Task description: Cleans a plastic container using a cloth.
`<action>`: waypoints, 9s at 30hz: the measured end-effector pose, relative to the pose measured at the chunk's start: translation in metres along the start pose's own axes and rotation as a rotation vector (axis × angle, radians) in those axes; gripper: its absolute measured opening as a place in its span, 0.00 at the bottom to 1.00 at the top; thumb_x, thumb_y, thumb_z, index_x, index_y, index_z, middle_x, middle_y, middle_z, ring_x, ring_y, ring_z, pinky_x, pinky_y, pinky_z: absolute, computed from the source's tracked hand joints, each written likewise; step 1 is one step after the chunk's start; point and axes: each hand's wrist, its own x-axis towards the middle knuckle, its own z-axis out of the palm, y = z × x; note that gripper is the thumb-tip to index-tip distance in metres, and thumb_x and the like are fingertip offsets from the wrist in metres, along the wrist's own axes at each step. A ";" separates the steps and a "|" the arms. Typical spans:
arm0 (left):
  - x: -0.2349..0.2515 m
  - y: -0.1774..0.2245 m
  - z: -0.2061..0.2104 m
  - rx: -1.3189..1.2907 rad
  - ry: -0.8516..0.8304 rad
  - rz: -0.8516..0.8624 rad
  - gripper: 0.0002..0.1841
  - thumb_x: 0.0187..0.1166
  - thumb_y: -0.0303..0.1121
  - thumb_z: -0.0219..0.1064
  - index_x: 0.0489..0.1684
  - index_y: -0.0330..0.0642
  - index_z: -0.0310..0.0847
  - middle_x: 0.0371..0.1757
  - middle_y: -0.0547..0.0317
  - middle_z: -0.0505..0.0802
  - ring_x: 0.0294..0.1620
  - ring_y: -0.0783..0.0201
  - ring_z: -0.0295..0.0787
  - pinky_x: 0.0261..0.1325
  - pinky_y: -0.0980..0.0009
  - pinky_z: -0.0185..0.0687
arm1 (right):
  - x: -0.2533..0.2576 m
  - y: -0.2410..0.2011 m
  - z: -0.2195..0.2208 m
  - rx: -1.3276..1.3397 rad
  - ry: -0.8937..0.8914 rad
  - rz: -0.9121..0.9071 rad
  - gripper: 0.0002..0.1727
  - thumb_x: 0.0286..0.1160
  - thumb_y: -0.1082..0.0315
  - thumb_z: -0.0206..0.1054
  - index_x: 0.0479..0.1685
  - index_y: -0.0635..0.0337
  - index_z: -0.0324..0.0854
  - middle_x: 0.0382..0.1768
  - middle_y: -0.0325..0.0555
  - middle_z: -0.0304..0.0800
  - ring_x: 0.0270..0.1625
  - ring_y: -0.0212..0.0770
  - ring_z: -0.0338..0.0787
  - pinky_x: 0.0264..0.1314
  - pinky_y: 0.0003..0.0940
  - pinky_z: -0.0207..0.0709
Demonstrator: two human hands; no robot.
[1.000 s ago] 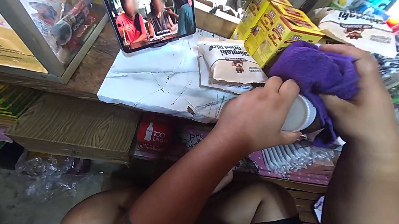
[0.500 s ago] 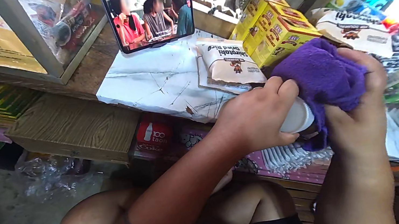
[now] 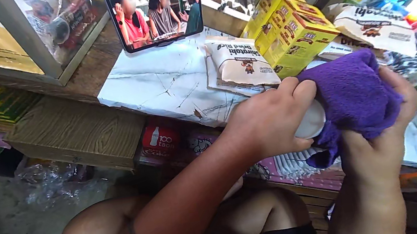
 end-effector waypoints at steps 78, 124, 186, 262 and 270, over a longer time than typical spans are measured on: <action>0.001 0.001 -0.003 -0.018 -0.031 -0.007 0.38 0.55 0.51 0.84 0.64 0.39 0.79 0.53 0.51 0.85 0.44 0.57 0.89 0.36 0.62 0.85 | -0.022 0.012 0.009 0.103 0.167 -0.019 0.47 0.65 0.75 0.68 0.84 0.78 0.42 0.79 0.48 0.68 0.81 0.29 0.72 0.84 0.30 0.67; 0.000 -0.001 0.001 0.006 0.011 0.005 0.36 0.58 0.54 0.81 0.62 0.40 0.80 0.48 0.53 0.85 0.41 0.59 0.88 0.33 0.65 0.83 | -0.002 0.006 0.003 0.039 0.089 0.038 0.46 0.65 0.73 0.69 0.85 0.73 0.47 0.80 0.47 0.69 0.81 0.29 0.72 0.83 0.30 0.69; -0.001 -0.005 0.012 0.052 0.138 0.034 0.36 0.55 0.55 0.83 0.58 0.38 0.84 0.44 0.54 0.88 0.36 0.61 0.89 0.31 0.63 0.86 | 0.037 -0.004 0.000 -0.186 0.012 0.234 0.43 0.58 0.63 0.76 0.83 0.56 0.67 0.72 0.54 0.79 0.73 0.40 0.81 0.75 0.43 0.74; -0.002 -0.003 0.010 0.056 0.089 -0.006 0.41 0.53 0.53 0.86 0.66 0.38 0.80 0.52 0.52 0.89 0.42 0.60 0.91 0.37 0.61 0.89 | 0.008 0.020 0.004 0.247 0.195 0.117 0.37 0.68 0.66 0.72 0.80 0.61 0.63 0.72 0.38 0.78 0.73 0.23 0.78 0.78 0.24 0.73; -0.001 -0.003 0.010 0.057 0.094 0.002 0.41 0.53 0.53 0.86 0.65 0.37 0.80 0.50 0.52 0.89 0.41 0.60 0.91 0.36 0.61 0.89 | 0.007 0.024 0.004 0.262 0.161 0.116 0.40 0.64 0.63 0.75 0.81 0.59 0.63 0.72 0.38 0.78 0.73 0.25 0.79 0.78 0.25 0.73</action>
